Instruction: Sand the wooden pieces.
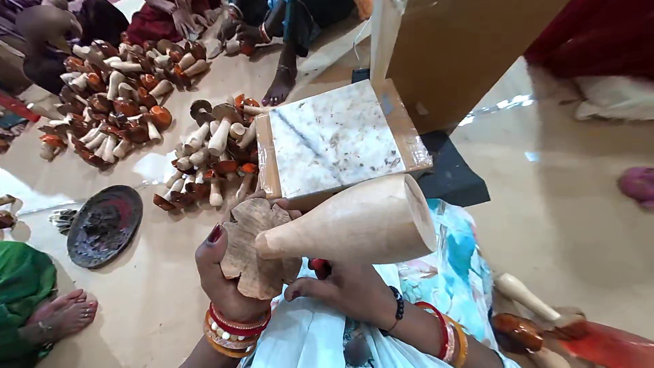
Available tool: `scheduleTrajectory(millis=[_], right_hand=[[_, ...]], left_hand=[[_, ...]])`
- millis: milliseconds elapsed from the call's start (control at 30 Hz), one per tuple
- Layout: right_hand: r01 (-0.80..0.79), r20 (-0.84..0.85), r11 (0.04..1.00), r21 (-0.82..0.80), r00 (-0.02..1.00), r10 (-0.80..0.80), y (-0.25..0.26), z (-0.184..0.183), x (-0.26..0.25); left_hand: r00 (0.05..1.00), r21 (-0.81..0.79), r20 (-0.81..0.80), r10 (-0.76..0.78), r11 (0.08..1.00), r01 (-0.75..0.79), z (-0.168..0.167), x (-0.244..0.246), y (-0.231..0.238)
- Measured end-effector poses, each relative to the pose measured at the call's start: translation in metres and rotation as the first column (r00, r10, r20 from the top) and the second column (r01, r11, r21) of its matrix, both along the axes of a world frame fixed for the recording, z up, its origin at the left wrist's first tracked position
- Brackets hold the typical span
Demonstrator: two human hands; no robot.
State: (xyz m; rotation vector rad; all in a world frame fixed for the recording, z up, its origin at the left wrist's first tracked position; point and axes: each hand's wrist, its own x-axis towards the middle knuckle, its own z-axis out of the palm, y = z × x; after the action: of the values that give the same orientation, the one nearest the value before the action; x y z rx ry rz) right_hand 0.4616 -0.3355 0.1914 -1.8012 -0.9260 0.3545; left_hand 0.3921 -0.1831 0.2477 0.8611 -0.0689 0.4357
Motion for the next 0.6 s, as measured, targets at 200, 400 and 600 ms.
scheduleTrajectory(millis=[200,400,600], right_hand=[[0.057,0.175,0.998,0.018,0.983,-0.059,0.003,-0.006,-0.003],[0.064,0.32,0.997,0.035,0.945,-0.071,0.006,-0.013,-0.007],[-0.006,0.26,1.0,-0.03,0.966,0.014,0.006,-0.019,-0.007]], left_hand=[[1.0,0.017,-0.025,0.012,1.0,-0.012,-0.004,-0.002,0.002],[0.999,-0.008,-0.043,0.017,1.0,-0.017,-0.008,-0.004,0.001],[0.997,-0.054,-0.054,0.056,0.997,-0.059,-0.014,-0.008,-0.003]])
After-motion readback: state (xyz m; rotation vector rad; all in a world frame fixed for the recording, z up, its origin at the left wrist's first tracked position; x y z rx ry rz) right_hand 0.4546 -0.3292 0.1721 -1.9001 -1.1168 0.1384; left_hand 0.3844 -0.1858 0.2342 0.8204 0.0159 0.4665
